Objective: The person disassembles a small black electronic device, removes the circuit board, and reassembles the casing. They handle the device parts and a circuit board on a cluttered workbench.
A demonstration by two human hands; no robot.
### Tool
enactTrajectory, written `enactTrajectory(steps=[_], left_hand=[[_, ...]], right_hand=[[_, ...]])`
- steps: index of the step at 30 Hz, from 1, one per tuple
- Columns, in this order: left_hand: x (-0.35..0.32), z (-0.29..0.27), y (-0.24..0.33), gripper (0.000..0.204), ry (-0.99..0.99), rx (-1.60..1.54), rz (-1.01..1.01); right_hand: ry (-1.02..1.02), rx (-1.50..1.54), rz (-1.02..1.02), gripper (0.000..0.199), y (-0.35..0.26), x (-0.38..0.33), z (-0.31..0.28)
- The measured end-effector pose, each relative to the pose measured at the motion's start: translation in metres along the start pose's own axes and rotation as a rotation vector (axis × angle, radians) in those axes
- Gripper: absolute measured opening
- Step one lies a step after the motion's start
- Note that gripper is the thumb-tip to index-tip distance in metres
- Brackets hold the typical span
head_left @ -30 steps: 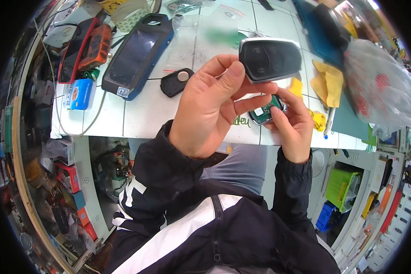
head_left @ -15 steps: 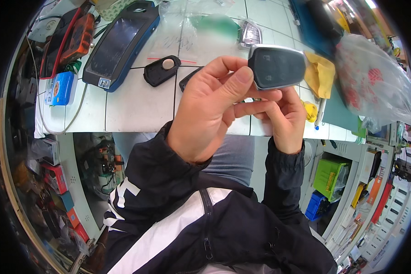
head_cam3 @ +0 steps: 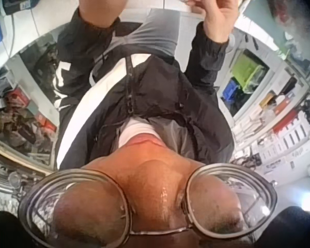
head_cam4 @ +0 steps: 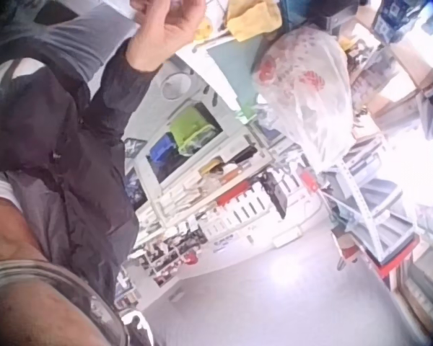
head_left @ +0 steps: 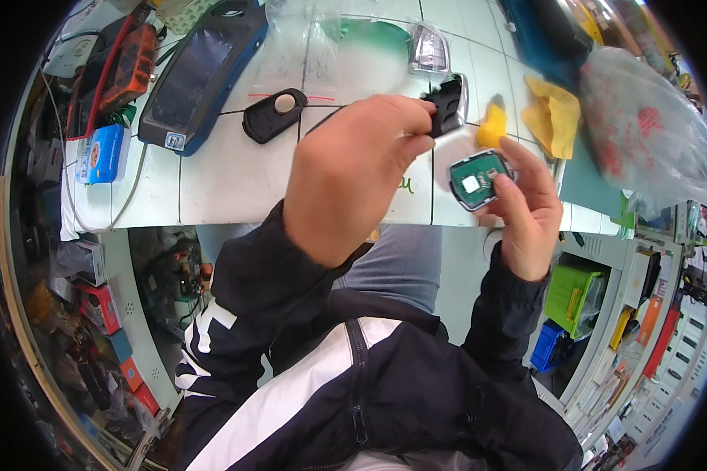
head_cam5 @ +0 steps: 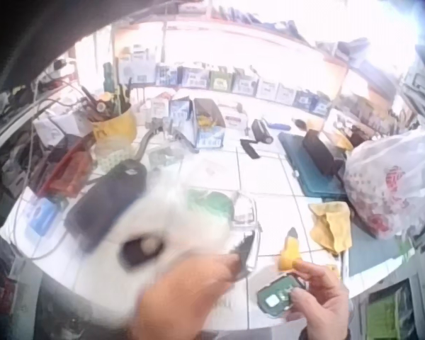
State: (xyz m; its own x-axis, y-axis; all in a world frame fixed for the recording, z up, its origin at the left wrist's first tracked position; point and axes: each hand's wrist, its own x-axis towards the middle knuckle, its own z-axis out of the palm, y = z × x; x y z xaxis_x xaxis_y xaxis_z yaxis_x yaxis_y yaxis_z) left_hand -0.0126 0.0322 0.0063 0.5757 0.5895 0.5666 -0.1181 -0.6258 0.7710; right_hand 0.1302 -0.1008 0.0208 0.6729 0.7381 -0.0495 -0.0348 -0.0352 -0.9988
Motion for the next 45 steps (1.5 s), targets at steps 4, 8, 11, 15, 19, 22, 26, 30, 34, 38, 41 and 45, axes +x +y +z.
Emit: enactTrajectory(steps=[4,8,11,15,19,22,26,30,34,38,41,45], left_hand=[[-0.005,0.010,-0.006,0.021,-0.178,0.439,0.213],[-0.011,0.007,-0.013,0.024,-0.191,0.536,0.270],[-0.014,0.002,-0.006,0.032,-0.126,0.335,0.162],[-0.023,0.004,0.022,0.048,-0.183,-0.162,-0.240],[-0.033,0.006,0.023,0.044,-0.191,-0.831,-0.706],[-0.038,0.005,0.016,0.043,-0.206,-1.164,-0.895],[-0.038,0.008,0.021,0.040,-0.140,-1.200,-0.921],[-0.038,0.006,0.018,0.040,-0.164,-1.430,-0.961],[-0.039,0.002,0.012,0.042,-0.236,-1.587,-0.975],[-0.039,0.001,0.010,0.038,-0.251,-1.594,-1.060],[-0.039,0.001,0.011,0.031,-0.149,-1.742,-1.115],[-0.039,0.000,0.010,0.028,-0.073,-1.829,-1.114]], right_hand=[[-0.019,-0.013,-0.016,0.038,-0.009,-0.004,-0.010],[-0.054,0.007,-0.043,0.040,-0.009,-0.007,-0.007],[-0.089,0.051,-0.044,0.039,-0.006,-0.008,-0.001],[-0.175,0.093,-0.131,0.033,0.000,-0.008,0.011],[-0.208,0.059,-0.264,0.026,-0.002,-0.009,0.019],[-0.188,-0.199,-0.363,0.022,-0.006,-0.009,0.017],[-0.135,-0.507,-0.569,0.018,-0.008,-0.006,0.021],[-0.169,-0.459,-0.465,0.021,-0.016,-0.005,0.024],[-0.297,-0.392,-0.388,0.024,-0.022,0.000,0.024],[-0.411,-0.373,-0.355,0.019,-0.028,0.010,0.017],[-0.420,-0.347,-0.404,0.016,-0.029,0.012,0.019],[-0.369,-0.272,-0.394,0.013,-0.031,0.006,0.019]])
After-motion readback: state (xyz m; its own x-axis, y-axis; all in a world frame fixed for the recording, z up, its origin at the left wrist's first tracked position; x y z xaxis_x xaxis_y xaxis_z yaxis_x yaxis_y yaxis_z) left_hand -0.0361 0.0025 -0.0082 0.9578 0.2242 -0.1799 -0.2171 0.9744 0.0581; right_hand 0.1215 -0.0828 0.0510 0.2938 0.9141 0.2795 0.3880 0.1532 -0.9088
